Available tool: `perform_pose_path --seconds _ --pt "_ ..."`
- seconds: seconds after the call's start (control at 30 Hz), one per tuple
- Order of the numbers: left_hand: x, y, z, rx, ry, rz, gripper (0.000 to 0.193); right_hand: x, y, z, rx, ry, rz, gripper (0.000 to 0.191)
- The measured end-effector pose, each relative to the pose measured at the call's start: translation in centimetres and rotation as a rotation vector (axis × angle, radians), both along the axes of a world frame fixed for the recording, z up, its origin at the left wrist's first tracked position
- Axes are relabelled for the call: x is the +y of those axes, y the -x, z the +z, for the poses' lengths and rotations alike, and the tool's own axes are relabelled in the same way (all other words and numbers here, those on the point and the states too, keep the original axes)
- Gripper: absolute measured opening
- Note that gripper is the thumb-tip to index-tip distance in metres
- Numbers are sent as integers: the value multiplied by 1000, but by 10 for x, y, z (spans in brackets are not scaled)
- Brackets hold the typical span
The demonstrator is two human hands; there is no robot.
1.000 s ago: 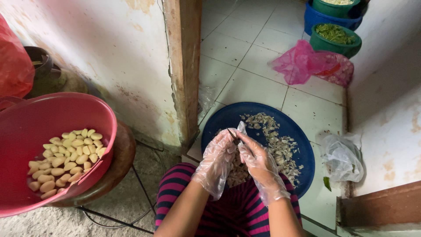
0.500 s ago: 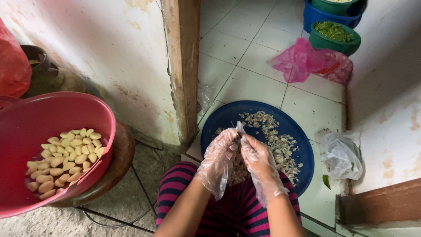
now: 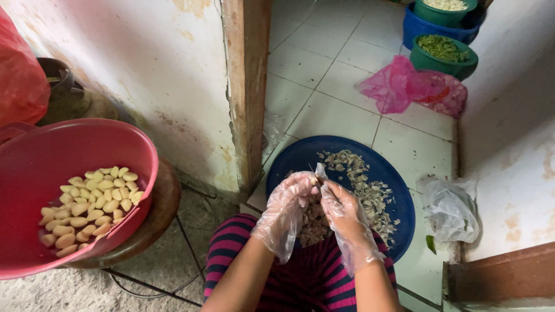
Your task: The person sits on the floor and repeatedly picks up nuts from a red basin, peels them with a small knife, and places the peeled nuts back into the basin. The peels accumulate on a blue tray on the floor.
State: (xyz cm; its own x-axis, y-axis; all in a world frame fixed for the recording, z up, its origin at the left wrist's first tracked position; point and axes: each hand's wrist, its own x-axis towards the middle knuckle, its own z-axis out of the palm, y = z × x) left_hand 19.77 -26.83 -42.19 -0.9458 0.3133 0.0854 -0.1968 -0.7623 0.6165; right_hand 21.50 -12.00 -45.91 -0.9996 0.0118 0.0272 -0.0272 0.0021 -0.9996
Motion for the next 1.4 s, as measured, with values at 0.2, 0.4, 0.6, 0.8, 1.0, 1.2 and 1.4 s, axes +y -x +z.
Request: perform_pose_path --seconds 0.2,0.4,0.6,0.8,1.0,1.2,1.4 --pt "7 -1 2 -102 -165 14 26 0 -1 2 61 -81 96 46" --pt "11 -1 2 -213 -233 -1 24 -2 0 5 117 -116 53 42" --pt "8 -2 1 -25 -125 -2 21 -3 4 3 62 -120 -8 40" --pt "0 -3 3 72 56 56 22 3 6 5 -162 162 9 33" --pt "0 -9 4 21 75 74 23 8 -7 12 -178 308 167 27" --pt "0 -15 -2 126 159 153 27 0 -7 10 -161 265 21 24" --pt "-3 -17 2 273 523 372 39 -12 -5 7 -105 107 -184 32"
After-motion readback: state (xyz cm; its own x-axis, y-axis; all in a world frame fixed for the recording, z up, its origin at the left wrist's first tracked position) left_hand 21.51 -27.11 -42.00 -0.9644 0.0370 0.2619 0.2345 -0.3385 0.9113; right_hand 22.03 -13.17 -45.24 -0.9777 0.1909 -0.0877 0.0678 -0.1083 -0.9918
